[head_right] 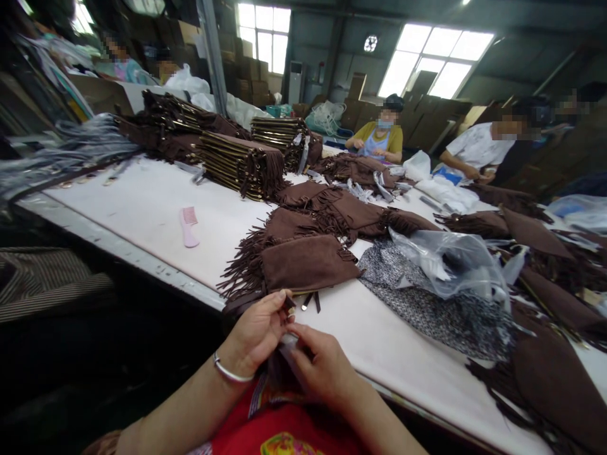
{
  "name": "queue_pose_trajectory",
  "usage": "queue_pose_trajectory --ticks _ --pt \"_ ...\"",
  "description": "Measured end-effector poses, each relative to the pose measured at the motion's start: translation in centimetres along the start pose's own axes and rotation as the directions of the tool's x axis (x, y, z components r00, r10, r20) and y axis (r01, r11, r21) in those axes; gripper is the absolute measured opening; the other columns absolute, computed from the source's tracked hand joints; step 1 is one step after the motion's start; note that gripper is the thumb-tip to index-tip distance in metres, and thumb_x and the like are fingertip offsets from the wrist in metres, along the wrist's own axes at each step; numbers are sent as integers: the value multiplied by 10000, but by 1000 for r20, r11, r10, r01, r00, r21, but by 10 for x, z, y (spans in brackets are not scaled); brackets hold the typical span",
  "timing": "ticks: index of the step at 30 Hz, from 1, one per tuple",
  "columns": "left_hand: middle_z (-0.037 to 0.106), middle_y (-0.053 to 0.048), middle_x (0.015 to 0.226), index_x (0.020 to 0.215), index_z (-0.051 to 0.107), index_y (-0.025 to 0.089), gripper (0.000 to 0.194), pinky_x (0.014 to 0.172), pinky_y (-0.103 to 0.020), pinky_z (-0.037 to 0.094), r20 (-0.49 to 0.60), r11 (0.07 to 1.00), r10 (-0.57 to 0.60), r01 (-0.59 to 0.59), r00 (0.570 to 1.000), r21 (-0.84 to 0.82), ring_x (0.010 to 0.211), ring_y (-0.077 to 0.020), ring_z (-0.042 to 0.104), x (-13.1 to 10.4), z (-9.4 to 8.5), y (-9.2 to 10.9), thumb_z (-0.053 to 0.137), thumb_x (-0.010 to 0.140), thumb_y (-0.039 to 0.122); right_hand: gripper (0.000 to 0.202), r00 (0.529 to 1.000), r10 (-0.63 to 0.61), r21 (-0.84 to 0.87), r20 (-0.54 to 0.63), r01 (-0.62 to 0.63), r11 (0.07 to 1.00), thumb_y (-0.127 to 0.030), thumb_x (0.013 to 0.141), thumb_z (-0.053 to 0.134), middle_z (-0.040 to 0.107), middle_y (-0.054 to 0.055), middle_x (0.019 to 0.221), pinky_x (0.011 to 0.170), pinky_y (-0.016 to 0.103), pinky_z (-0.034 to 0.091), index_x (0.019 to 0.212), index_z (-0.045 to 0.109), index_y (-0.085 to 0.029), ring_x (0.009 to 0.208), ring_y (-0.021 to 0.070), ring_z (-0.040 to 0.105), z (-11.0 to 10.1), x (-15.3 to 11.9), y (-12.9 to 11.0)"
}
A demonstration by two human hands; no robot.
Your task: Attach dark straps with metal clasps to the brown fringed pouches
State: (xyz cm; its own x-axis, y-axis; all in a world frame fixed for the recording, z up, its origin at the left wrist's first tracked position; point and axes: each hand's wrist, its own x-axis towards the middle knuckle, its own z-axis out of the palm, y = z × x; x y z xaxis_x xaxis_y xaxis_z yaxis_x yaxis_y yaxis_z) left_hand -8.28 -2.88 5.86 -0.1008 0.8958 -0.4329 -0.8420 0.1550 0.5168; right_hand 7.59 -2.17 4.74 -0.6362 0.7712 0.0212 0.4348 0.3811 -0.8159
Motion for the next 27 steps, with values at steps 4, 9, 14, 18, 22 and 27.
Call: queue_pose_trajectory --ticks 4,9,14,18,22,27 --pt "621 -26 767 827 681 144 223 635 -238 427 30 998 -16 14 999 61 693 -116 556 0 -5 7 769 680 287 389 998 -3 -47 -69 0 999 -242 835 522 669 33 851 719 254 490 1218 583 -207 736 146 600 -7 0 4" --pt "645 -59 818 783 685 128 283 668 -244 426 64 986 -23 12 998 167 732 -128 565 -7 -4 5 799 636 341 390 958 124 132 -258 -92 987 -304 814 588 641 26 795 659 246 503 1183 576 -178 692 140 595 -17 -1 11" --pt "648 -57 802 784 689 127 307 620 -238 409 85 978 -32 14 996 207 676 -115 546 -7 -2 3 796 631 371 454 936 147 232 -318 -73 970 -327 796 629 645 34 803 664 250 512 1215 549 -172 704 140 598 -16 1 9" --pt "642 -47 771 825 694 132 351 557 -228 384 42 978 -28 19 999 208 636 -112 536 -5 -1 1 796 623 399 554 943 152 297 -296 -61 953 -326 803 624 653 35 811 665 260 509 1312 461 -178 705 141 604 -11 4 5" --pt "630 -42 747 780 687 125 326 566 -228 400 55 977 -18 6 998 213 634 -109 537 -8 -2 -1 790 636 399 580 938 177 304 -298 -83 949 -326 795 633 650 27 794 687 277 508 1323 448 -173 716 149 606 -10 6 6" --pt "646 -68 809 746 679 117 307 665 -272 461 153 958 -99 53 983 282 695 -134 578 -14 -5 -6 791 650 386 584 853 284 360 -438 -123 925 -364 764 670 638 19 768 692 286 507 1273 481 -148 696 149 594 -12 10 9"
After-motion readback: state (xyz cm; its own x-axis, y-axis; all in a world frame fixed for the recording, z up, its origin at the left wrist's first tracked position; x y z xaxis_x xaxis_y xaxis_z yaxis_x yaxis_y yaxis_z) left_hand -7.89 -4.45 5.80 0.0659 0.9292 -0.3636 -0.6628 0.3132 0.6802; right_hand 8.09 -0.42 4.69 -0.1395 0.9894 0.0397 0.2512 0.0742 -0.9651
